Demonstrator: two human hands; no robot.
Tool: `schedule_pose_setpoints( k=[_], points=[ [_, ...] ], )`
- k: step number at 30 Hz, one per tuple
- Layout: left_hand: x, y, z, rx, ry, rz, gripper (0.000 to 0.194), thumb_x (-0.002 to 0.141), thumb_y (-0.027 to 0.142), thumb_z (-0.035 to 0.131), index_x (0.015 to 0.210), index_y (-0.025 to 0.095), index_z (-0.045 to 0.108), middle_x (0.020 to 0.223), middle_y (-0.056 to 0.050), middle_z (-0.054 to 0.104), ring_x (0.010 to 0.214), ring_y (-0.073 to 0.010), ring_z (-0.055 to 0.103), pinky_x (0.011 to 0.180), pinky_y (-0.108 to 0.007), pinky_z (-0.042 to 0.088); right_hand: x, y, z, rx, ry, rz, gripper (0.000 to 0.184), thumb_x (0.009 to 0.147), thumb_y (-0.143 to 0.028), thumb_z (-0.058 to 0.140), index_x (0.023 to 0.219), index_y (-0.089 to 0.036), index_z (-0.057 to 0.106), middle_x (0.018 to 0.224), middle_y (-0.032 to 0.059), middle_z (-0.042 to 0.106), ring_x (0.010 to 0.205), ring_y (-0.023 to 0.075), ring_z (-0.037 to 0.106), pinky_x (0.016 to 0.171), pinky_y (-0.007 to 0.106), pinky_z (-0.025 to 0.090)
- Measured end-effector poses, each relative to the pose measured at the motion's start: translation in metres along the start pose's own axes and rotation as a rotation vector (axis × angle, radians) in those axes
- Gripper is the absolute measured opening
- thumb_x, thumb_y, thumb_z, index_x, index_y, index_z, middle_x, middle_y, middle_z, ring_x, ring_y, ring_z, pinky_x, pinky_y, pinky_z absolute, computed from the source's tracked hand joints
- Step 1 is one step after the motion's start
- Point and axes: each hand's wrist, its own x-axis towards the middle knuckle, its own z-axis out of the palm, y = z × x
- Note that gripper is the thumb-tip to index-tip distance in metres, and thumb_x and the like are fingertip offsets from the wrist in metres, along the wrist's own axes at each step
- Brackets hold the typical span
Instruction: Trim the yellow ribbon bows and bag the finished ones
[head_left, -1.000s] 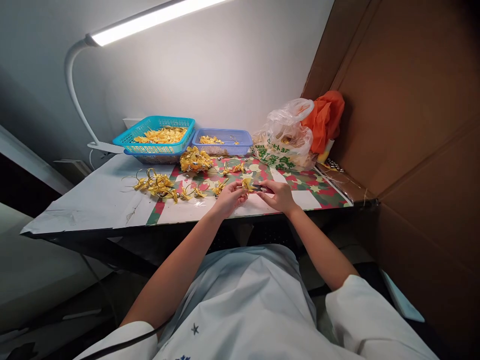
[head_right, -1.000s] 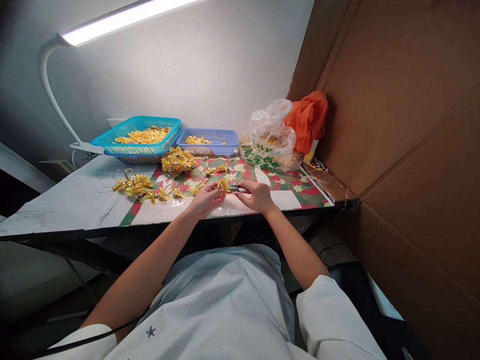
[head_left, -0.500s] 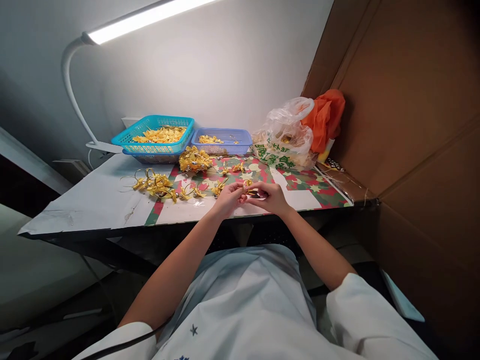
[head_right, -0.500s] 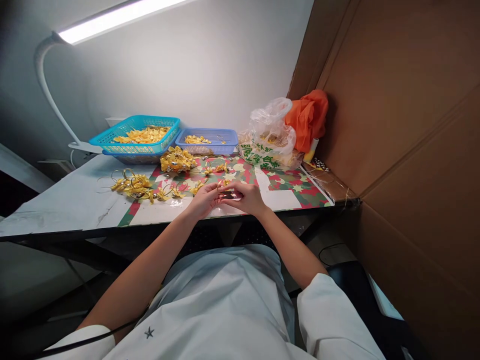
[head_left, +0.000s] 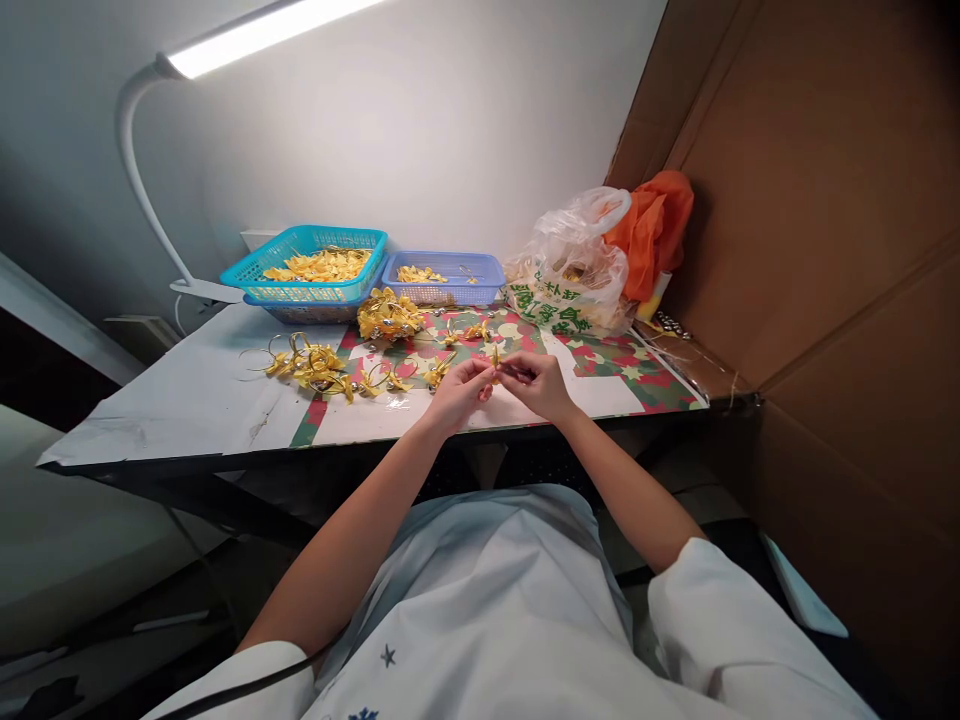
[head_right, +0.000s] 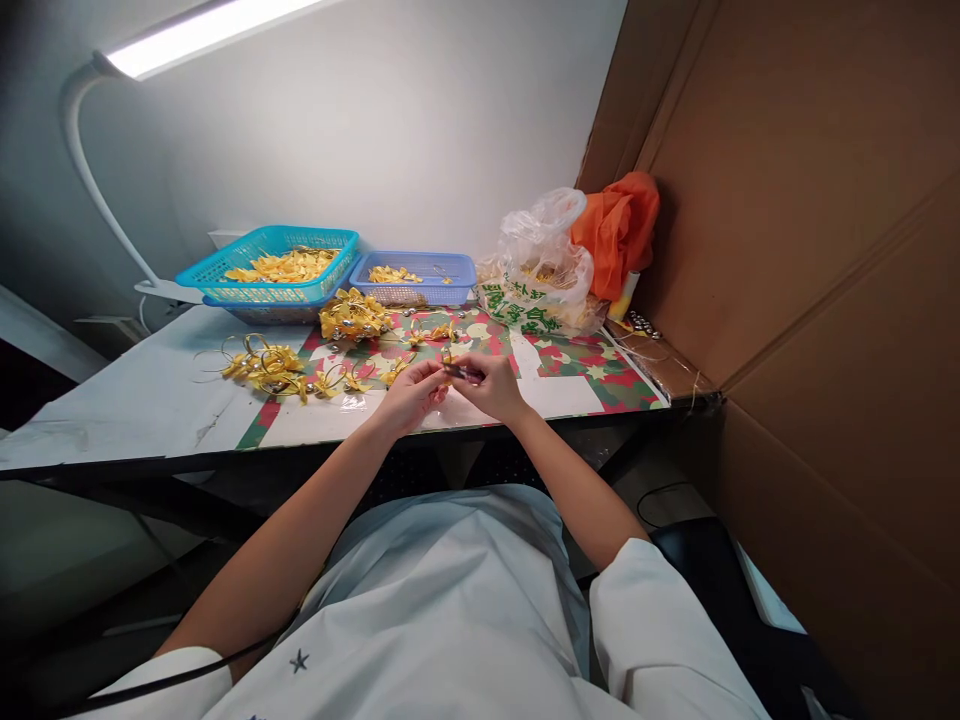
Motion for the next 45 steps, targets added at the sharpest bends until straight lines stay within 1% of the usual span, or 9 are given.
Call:
schedule_pose_setpoints(
  k=[4, 7, 14, 19, 24, 31, 37, 41, 45],
  points=[
    [0.000, -0.002, -0.002, 0.025, -0.013, 0.009, 0.032, 0.060, 0.035, 0.087, 0.070, 0.015, 0.065, 0.056, 0.004, 0.054, 0.046, -0.0039, 0.043, 0.046, -0.017, 0.031, 0.008, 0.000, -0.001, 0.200, 0.011, 0.177, 0.039, 0.070, -0.056, 0.070, 0.068, -0.019, 0.060, 0.053, -0.0059, 0.035, 0.053, 0.0086, 0.028, 0.049, 0.025, 0.023],
    [0.000, -0.002, -0.002, 0.015, -0.023, 0.004, 0.031, 0.059, 0.034, 0.086, 0.072, 0.014, 0.066, 0.056, 0.004, 0.054, 0.047, -0.0042, 0.044, 0.047, -0.018, 0.031, 0.010, 0.001, -0.002, 0.288, -0.012, 0.227, 0.042, 0.065, -0.058, 0.072, 0.064, -0.019, 0.056, 0.053, -0.0063, 0.034, 0.052, 0.0080, 0.027, 0.049, 0.025, 0.022],
    [-0.002, 0.002, 0.000, 0.002, -0.001, -0.014, 0.024, 0.057, 0.024, 0.082, 0.068, 0.015, 0.062, 0.057, 0.004, 0.056, 0.049, -0.0049, 0.046, 0.051, -0.019, 0.035, 0.006, 0.001, 0.001, 0.360, -0.010, 0.275, 0.046, 0.060, -0.061, 0.074, 0.066, -0.020, 0.056, 0.054, -0.0061, 0.037, 0.053, 0.0082, 0.030, 0.049, 0.024, 0.025],
    [-0.003, 0.002, 0.001, 0.028, -0.003, 0.002, 0.026, 0.060, 0.024, 0.080, 0.072, 0.015, 0.058, 0.057, 0.005, 0.055, 0.049, -0.0046, 0.046, 0.051, -0.018, 0.034, 0.004, 0.002, 0.002, 0.366, -0.017, 0.273, 0.046, 0.060, -0.061, 0.074, 0.066, -0.020, 0.055, 0.054, -0.0067, 0.035, 0.052, 0.0078, 0.029, 0.048, 0.024, 0.024],
    [-0.007, 0.002, 0.001, 0.104, -0.034, 0.088, 0.040, 0.063, 0.030, 0.081, 0.087, 0.021, 0.050, 0.064, 0.006, 0.061, 0.048, -0.0055, 0.046, 0.050, -0.018, 0.034, 0.003, 0.001, 0.004, 0.384, -0.006, 0.267, 0.047, 0.061, -0.062, 0.073, 0.066, -0.020, 0.054, 0.056, -0.0056, 0.039, 0.053, 0.0084, 0.033, 0.048, 0.024, 0.026],
    [-0.015, 0.004, 0.005, 0.245, -0.114, 0.251, 0.026, 0.071, 0.032, 0.077, 0.084, 0.022, 0.057, 0.062, 0.006, 0.056, 0.054, -0.0080, 0.045, 0.054, -0.020, 0.037, 0.001, 0.000, 0.004, 0.471, -0.046, 0.292, 0.050, 0.060, -0.063, 0.076, 0.067, -0.019, 0.053, 0.059, -0.0048, 0.041, 0.053, 0.0079, 0.036, 0.045, 0.023, 0.026],
    [-0.014, 0.003, 0.002, 0.366, -0.049, 0.339, 0.019, 0.074, 0.031, 0.075, 0.086, 0.020, 0.066, 0.078, -0.001, 0.063, 0.074, -0.0131, 0.056, 0.064, -0.021, 0.043, 0.000, 0.008, 0.006, 0.526, -0.079, 0.330, 0.047, 0.064, -0.060, 0.075, 0.070, -0.020, 0.051, 0.058, -0.0066, 0.038, 0.048, 0.0064, 0.032, 0.042, 0.022, 0.023],
    [-0.011, -0.001, -0.002, 0.465, 0.006, 0.340, 0.017, 0.073, 0.027, 0.074, 0.086, 0.019, 0.066, 0.088, -0.003, 0.064, 0.075, -0.0129, 0.057, 0.063, -0.022, 0.045, 0.000, 0.009, 0.007, 0.506, -0.070, 0.318, 0.043, 0.066, -0.057, 0.073, 0.070, -0.020, 0.052, 0.057, -0.0069, 0.037, 0.050, 0.0071, 0.032, 0.044, 0.022, 0.024],
    [-0.011, -0.004, -0.001, 0.592, 0.075, 0.366, 0.022, 0.073, 0.022, 0.070, 0.095, 0.020, 0.066, 0.107, -0.006, 0.063, 0.071, -0.0106, 0.057, 0.058, -0.021, 0.045, 0.004, 0.013, 0.008, 0.412, 0.018, 0.294, 0.035, 0.067, -0.050, 0.072, 0.067, -0.020, 0.054, 0.058, -0.0062, 0.038, 0.055, 0.0085, 0.034, 0.051, 0.024, 0.028]
  ],
)
